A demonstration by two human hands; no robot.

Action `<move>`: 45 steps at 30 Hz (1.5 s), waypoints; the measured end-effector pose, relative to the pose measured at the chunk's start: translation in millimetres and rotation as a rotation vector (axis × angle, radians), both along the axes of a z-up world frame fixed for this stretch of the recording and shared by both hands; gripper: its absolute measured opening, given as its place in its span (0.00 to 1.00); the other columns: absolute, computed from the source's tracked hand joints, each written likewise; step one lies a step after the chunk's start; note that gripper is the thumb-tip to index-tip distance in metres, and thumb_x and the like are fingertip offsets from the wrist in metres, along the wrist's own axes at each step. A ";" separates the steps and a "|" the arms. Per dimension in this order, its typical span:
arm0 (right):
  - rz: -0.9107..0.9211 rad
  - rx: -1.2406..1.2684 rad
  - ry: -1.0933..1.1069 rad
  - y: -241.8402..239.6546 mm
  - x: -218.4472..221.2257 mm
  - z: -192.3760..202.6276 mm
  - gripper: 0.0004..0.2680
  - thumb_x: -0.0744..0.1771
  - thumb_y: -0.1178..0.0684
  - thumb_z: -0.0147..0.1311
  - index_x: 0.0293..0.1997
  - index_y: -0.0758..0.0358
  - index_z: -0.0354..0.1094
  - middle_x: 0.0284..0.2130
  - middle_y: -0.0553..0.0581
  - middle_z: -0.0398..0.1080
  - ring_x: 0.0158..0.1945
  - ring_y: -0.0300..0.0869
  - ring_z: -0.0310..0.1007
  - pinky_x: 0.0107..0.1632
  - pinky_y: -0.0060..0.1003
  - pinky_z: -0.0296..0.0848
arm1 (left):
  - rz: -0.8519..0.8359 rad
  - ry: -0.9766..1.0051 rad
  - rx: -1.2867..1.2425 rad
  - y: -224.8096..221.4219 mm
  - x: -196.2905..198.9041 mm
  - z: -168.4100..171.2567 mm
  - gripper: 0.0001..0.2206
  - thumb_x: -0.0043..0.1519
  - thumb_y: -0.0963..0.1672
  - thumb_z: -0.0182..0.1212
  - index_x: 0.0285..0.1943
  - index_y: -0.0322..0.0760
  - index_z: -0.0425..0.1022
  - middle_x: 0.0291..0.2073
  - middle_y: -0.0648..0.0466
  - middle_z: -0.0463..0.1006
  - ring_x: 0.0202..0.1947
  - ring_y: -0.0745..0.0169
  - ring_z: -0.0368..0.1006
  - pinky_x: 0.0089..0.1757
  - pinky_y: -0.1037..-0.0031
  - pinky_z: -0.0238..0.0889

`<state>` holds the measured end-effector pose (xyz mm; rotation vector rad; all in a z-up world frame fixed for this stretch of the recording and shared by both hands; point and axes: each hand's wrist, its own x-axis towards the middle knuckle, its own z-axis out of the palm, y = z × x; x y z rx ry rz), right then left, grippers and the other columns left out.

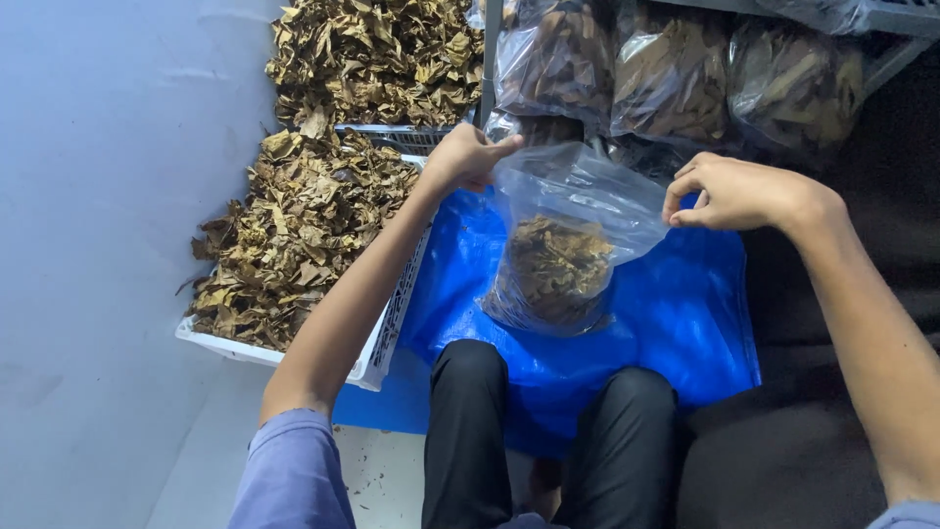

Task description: The person is manually transferring dried leaves from a storage crate into plastic bags for packing.

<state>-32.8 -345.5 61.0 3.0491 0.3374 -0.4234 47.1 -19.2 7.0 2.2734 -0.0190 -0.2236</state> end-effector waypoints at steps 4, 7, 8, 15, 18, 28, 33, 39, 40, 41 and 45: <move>-0.063 -0.010 0.063 2.1 3.4 -0.6 0.09 0.64 0.46 0.62 0.44 0.51 0.83 0.47 0.53 0.82 0.46 0.46 0.85 0.49 0.47 0.83 | 0.017 -0.023 0.141 -6.1 6.7 0.5 0.17 0.60 0.48 0.64 0.23 0.33 0.74 0.19 0.51 0.79 0.13 0.66 0.72 0.21 0.79 0.71; -0.070 -0.049 0.046 -13.2 18.0 -14.6 0.13 0.65 0.39 0.60 0.48 0.48 0.82 0.48 0.54 0.81 0.46 0.48 0.84 0.51 0.47 0.82 | 0.031 0.002 0.147 -13.4 7.0 6.4 0.06 0.56 0.40 0.63 0.29 0.28 0.76 0.21 0.49 0.80 0.17 0.65 0.77 0.22 0.78 0.72; -0.046 -0.038 0.034 -18.3 24.7 -19.7 0.15 0.64 0.37 0.59 0.50 0.50 0.82 0.50 0.54 0.81 0.47 0.48 0.84 0.52 0.45 0.82 | 0.055 0.011 0.176 -15.0 9.1 8.4 0.07 0.57 0.41 0.62 0.31 0.26 0.77 0.20 0.51 0.80 0.17 0.66 0.77 0.21 0.78 0.70; -0.381 0.285 -0.159 -11.1 18.7 -15.4 0.18 0.73 0.43 0.51 0.36 0.67 0.84 0.27 0.63 0.80 0.29 0.48 0.78 0.41 0.43 0.74 | 0.248 -0.044 -0.037 -17.7 31.5 -5.4 0.08 0.58 0.42 0.58 0.28 0.30 0.74 0.19 0.51 0.76 0.16 0.63 0.75 0.21 0.76 0.69; -0.391 0.405 -0.326 -19.1 18.3 -24.8 0.13 0.70 0.52 0.56 0.31 0.71 0.81 0.21 0.63 0.77 0.24 0.45 0.74 0.38 0.40 0.74 | 0.297 0.023 -0.141 -12.7 31.3 -3.0 0.06 0.55 0.42 0.63 0.35 0.31 0.78 0.25 0.50 0.79 0.22 0.64 0.78 0.24 0.78 0.71; -0.355 0.499 -0.435 -15.2 21.6 -34.5 0.13 0.71 0.52 0.54 0.31 0.72 0.79 0.18 0.60 0.73 0.22 0.48 0.72 0.37 0.43 0.73 | 0.134 0.025 0.230 -10.5 40.0 0.6 0.03 0.48 0.38 0.58 0.22 0.30 0.75 0.18 0.50 0.75 0.15 0.65 0.69 0.21 0.77 0.66; -0.367 0.477 -0.418 -16.2 20.4 -35.4 0.13 0.71 0.51 0.55 0.32 0.70 0.80 0.18 0.59 0.73 0.20 0.48 0.70 0.33 0.43 0.72 | 0.060 -0.029 0.519 -17.3 56.3 -13.6 0.12 0.48 0.41 0.66 0.37 0.24 0.80 0.30 0.45 0.82 0.27 0.60 0.79 0.34 0.74 0.77; -0.332 0.423 -0.405 -7.0 1.5 -23.1 0.13 0.72 0.49 0.55 0.35 0.70 0.81 0.12 0.59 0.68 0.16 0.47 0.66 0.31 0.41 0.70 | 0.040 -0.014 0.585 -27.1 56.1 -4.5 0.06 0.52 0.34 0.58 0.33 0.19 0.80 0.25 0.43 0.81 0.19 0.55 0.78 0.27 0.73 0.77; -0.343 0.430 -0.405 -5.5 -1.3 -20.8 0.13 0.72 0.49 0.56 0.36 0.69 0.81 0.13 0.59 0.69 0.15 0.46 0.65 0.30 0.41 0.70 | 0.026 -0.011 0.622 -28.1 64.1 -7.6 0.07 0.51 0.35 0.57 0.33 0.21 0.80 0.27 0.42 0.82 0.21 0.56 0.78 0.29 0.73 0.77; -0.356 0.437 -0.407 -4.4 -4.4 -18.3 0.12 0.71 0.49 0.57 0.37 0.69 0.81 0.13 0.59 0.69 0.15 0.46 0.64 0.28 0.41 0.69 | 0.010 -0.010 0.659 -29.8 72.3 -10.1 0.08 0.50 0.36 0.57 0.34 0.23 0.81 0.29 0.42 0.82 0.23 0.57 0.78 0.31 0.73 0.77; -0.376 0.425 -0.416 -12.5 9.6 -27.2 0.12 0.72 0.49 0.57 0.39 0.69 0.81 0.13 0.60 0.70 0.14 0.47 0.65 0.26 0.41 0.69 | 0.174 0.053 0.388 -33.8 54.6 8.7 0.07 0.53 0.33 0.57 0.37 0.19 0.79 0.31 0.39 0.82 0.18 0.54 0.78 0.21 0.73 0.75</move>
